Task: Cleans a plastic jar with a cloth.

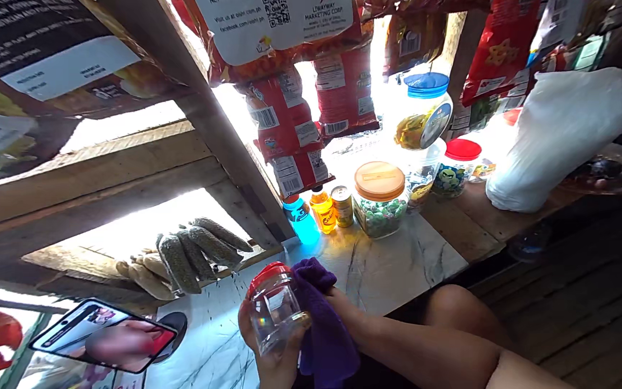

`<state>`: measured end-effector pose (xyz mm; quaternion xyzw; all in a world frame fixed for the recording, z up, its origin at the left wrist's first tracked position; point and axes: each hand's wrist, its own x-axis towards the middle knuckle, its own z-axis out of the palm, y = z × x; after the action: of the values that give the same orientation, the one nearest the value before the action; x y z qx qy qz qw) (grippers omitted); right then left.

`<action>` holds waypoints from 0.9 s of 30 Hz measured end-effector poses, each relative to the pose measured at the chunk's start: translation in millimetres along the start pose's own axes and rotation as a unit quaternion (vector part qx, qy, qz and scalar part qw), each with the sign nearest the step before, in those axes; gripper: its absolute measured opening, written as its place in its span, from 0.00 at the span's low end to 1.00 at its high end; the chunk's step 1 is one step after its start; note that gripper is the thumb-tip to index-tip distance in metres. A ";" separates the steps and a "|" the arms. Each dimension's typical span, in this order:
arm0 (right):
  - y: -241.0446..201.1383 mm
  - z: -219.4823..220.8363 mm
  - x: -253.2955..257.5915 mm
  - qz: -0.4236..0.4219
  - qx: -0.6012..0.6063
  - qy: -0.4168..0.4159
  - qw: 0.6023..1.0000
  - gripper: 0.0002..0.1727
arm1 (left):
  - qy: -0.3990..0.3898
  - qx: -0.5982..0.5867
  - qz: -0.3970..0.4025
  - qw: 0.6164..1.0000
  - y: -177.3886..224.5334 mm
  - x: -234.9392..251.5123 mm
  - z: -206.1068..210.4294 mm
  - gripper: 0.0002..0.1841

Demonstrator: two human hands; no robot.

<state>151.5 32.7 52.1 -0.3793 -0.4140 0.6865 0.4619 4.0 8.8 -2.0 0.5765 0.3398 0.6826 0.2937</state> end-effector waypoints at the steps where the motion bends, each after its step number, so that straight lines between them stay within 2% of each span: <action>1: -1.3 0.3 -0.7 0.020 0.014 -0.024 0.999 0.13 | 0.013 0.008 -0.008 1.000 -0.1 1.1 -1.6 0.61; 3: -4.6 -1.9 0.6 0.056 0.033 -0.072 0.995 0.16 | 0.021 0.023 -0.020 0.999 0.4 3.0 -5.0 0.64; 6: -16.6 -8.3 3.0 0.073 -0.014 -0.112 0.991 0.16 | -0.024 0.062 0.019 0.998 -2.4 6.2 -7.0 0.56; 9: -27.2 -16.1 4.3 0.055 -0.078 -0.146 0.985 0.14 | -0.074 0.178 0.089 0.977 -16.4 6.3 -10.7 0.46; 12: -24.5 -21.0 7.3 0.001 -0.145 -0.156 0.977 0.17 | -0.092 0.255 0.118 0.955 -21.9 5.4 -9.7 0.43; 13: -20.7 -21.0 7.5 -0.020 -0.180 -0.147 0.972 0.21 | -0.101 0.278 0.115 0.948 -20.4 4.7 -9.0 0.43; 16: -4.0 -21.6 10.1 -0.053 -0.312 -0.139 0.938 0.48 | -0.121 0.341 0.084 0.928 -15.0 -0.4 -7.8 0.45; 18: 2.1 -20.4 11.1 -0.068 -0.341 -0.131 0.928 0.53 | -0.123 0.364 0.069 0.921 -14.9 -3.6 -8.5 0.47; 21: 6.5 -20.7 13.8 -0.075 -0.259 -0.125 0.955 0.57 | -0.111 0.365 0.083 0.921 -13.9 -3.9 -10.9 0.50; 23: 1.3 -18.6 11.3 -0.067 -0.159 -0.126 0.977 0.55 | -0.083 0.338 0.107 0.931 -11.6 -1.9 -11.5 0.52; 24: -2.9 -17.4 9.0 -0.057 -0.099 -0.125 0.986 0.49 | -0.066 0.316 0.118 0.939 -10.2 -0.4 -11.7 0.53; 26: -11.5 -16.4 4.3 -0.015 0.017 -0.110 0.994 0.28 | -0.040 0.287 0.131 0.948 -6.3 2.8 -10.8 0.54; 27: -15.6 -17.7 3.0 0.010 0.057 -0.104 0.993 0.22 | -0.036 0.274 0.131 0.952 -3.8 3.8 -10.2 0.55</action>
<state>171.6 43.0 59.4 -0.2831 -0.4158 0.7495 0.4304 -6.6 12.8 -3.9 0.6983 0.4248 0.5744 0.0441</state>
